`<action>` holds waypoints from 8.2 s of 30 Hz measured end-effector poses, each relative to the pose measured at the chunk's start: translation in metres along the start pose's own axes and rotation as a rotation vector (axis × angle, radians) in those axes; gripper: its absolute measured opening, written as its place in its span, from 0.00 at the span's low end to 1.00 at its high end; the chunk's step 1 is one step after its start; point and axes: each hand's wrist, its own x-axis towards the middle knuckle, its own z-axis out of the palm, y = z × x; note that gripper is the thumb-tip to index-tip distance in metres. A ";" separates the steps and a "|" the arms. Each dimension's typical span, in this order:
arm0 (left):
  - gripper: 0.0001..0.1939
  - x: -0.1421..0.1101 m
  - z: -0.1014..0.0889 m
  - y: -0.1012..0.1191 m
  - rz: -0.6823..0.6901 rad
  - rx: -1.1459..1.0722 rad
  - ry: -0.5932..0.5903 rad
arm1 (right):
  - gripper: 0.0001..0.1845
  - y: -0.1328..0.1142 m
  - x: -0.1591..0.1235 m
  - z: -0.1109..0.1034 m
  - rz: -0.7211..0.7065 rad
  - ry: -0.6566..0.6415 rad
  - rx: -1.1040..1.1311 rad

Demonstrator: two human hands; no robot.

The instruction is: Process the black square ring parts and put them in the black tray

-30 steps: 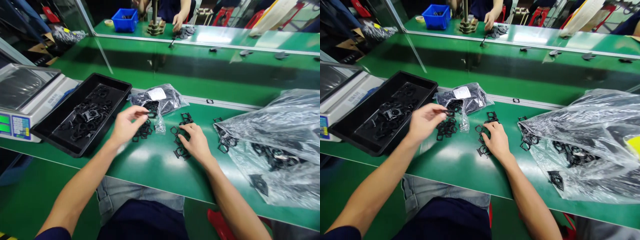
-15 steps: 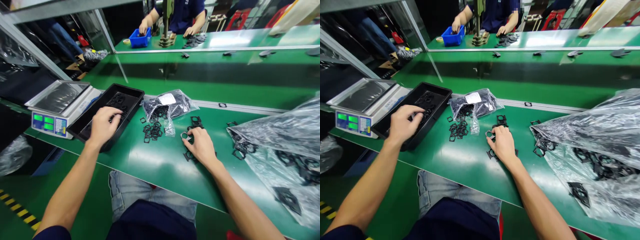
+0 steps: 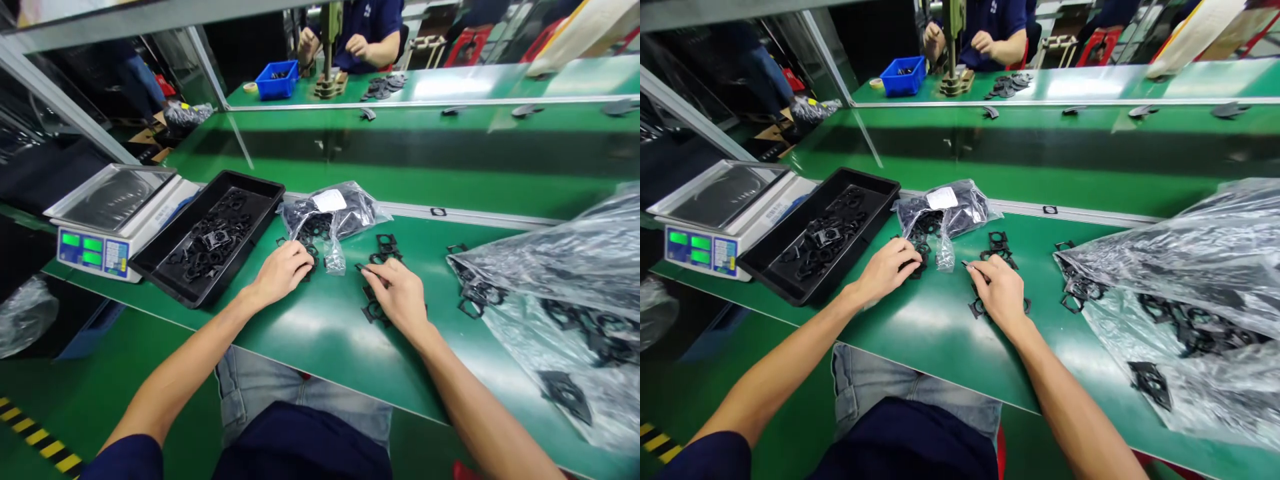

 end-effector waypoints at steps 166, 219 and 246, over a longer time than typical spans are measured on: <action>0.19 0.019 0.056 0.032 -0.609 -1.451 -0.277 | 0.09 -0.024 -0.007 -0.003 0.368 -0.081 0.590; 0.18 0.023 0.053 0.048 -0.552 -1.395 -0.010 | 0.03 -0.027 -0.007 -0.002 0.043 -0.044 0.252; 0.25 0.023 0.056 0.042 -0.671 -1.528 -0.115 | 0.22 -0.032 -0.004 -0.005 0.336 -0.236 0.603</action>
